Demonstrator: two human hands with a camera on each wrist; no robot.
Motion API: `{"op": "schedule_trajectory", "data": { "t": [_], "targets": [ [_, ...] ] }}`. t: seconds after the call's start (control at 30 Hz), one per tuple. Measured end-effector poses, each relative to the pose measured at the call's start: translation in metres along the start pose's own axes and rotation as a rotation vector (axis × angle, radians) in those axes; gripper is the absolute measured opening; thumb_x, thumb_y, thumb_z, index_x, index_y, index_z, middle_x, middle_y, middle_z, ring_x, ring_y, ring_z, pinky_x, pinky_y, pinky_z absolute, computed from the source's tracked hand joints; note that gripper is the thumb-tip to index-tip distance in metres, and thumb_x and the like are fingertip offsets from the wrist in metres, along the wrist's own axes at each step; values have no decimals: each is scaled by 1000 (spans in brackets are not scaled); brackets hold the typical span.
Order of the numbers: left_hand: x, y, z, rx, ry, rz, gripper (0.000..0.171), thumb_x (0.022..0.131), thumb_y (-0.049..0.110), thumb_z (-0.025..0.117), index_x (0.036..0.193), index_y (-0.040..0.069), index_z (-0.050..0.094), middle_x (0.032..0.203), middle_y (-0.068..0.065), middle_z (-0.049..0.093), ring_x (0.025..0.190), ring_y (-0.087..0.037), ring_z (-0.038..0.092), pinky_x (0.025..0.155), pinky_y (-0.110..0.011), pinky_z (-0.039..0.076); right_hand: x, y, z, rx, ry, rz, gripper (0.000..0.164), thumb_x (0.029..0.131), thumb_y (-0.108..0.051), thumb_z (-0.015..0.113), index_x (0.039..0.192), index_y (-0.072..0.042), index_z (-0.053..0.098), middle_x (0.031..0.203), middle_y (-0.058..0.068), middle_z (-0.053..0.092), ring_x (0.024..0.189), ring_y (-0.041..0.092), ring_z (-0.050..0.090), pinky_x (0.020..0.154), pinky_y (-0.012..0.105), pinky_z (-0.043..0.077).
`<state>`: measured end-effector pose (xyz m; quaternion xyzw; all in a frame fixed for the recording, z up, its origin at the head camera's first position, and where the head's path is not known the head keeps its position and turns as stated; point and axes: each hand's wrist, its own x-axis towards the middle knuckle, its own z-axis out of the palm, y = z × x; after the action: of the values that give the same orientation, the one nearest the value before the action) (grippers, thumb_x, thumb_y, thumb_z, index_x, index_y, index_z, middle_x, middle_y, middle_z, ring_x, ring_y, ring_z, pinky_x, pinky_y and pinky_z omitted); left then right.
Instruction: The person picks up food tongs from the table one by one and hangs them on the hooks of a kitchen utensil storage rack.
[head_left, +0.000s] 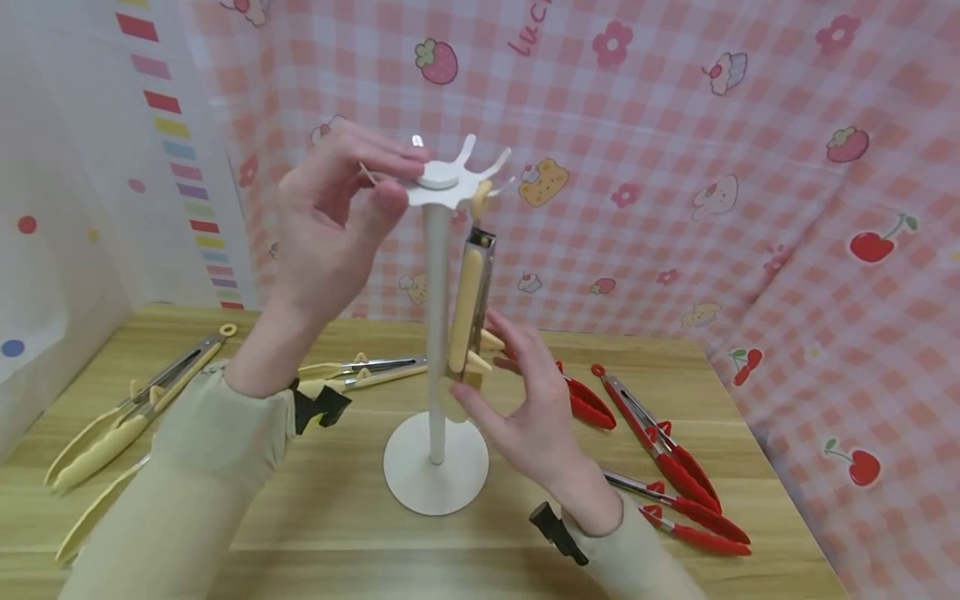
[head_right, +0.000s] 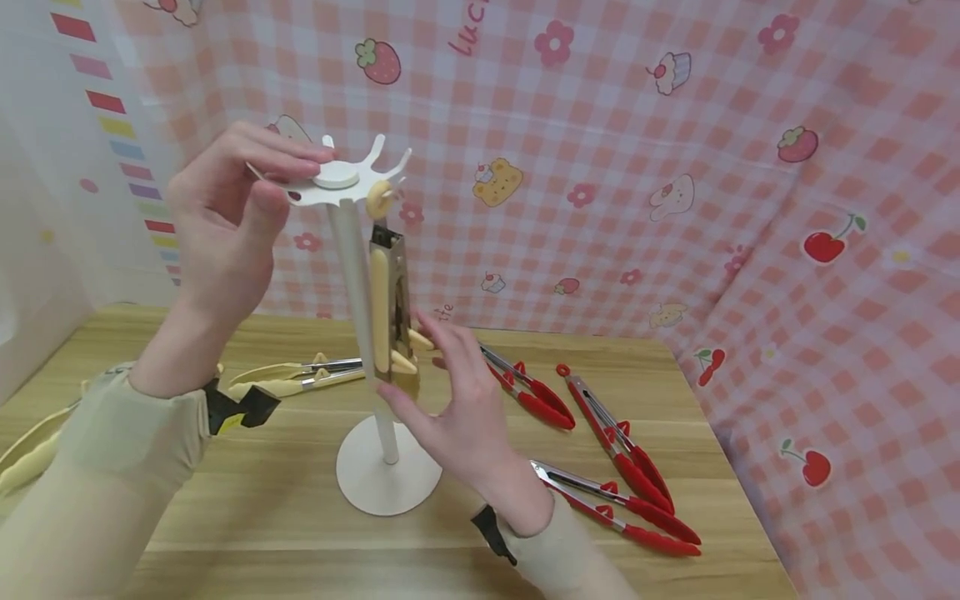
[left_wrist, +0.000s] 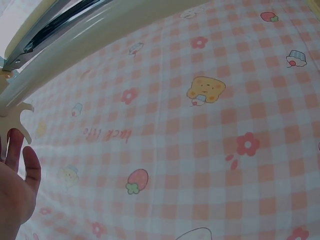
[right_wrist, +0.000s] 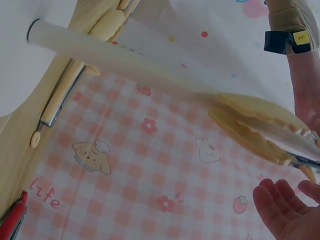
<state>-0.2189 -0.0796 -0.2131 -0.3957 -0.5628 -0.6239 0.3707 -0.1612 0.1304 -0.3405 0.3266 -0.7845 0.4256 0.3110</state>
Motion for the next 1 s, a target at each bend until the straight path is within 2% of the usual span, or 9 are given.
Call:
{"op": "schedule_trajectory", "data": {
  "t": [0.23,0.33,0.53,0.77,0.87,1.0],
  "targets": [
    [-1,1,-1,33,19,-11,87,87,72,70,99,-14,65,103,15,75,104,-10,71,81,-22,51,-9,8,-19,-92,-52,35,78,80,-9,90,149,-4,53,140,16,62,128,32,65,103,47,60],
    [-2,3,-1,29,29,-20,86,87,70,71,100,-14,65,102,14,74,104,-11,71,81,-24,51,-14,13,-29,-153,-68,48,76,81,-13,90,149,-8,55,141,15,61,125,31,66,99,46,59],
    [-2,0,3,1,40,5,86,88,69,72,100,-15,63,102,14,74,101,-10,71,77,-22,51,-25,25,-48,-234,-82,72,71,83,-18,89,146,-12,59,143,9,62,118,27,69,87,43,58],
    [-3,0,4,14,50,20,85,88,69,71,99,-15,63,102,16,74,101,-10,71,79,-22,53,-33,31,-58,-326,-185,141,67,83,-23,89,144,-15,61,141,7,63,123,30,68,91,52,58],
    [-3,2,5,31,54,27,86,89,68,71,99,-17,63,102,17,75,100,-10,72,79,-23,54,-35,35,-62,-357,-208,133,68,83,-24,90,144,-14,61,141,7,63,124,28,67,92,50,59],
    [-3,1,6,67,65,42,81,90,68,70,98,-13,66,102,15,76,96,-9,71,75,-22,51,-39,40,-68,-393,-227,137,68,83,-25,90,144,-15,61,141,5,64,120,26,69,88,48,61]
  ]
}}
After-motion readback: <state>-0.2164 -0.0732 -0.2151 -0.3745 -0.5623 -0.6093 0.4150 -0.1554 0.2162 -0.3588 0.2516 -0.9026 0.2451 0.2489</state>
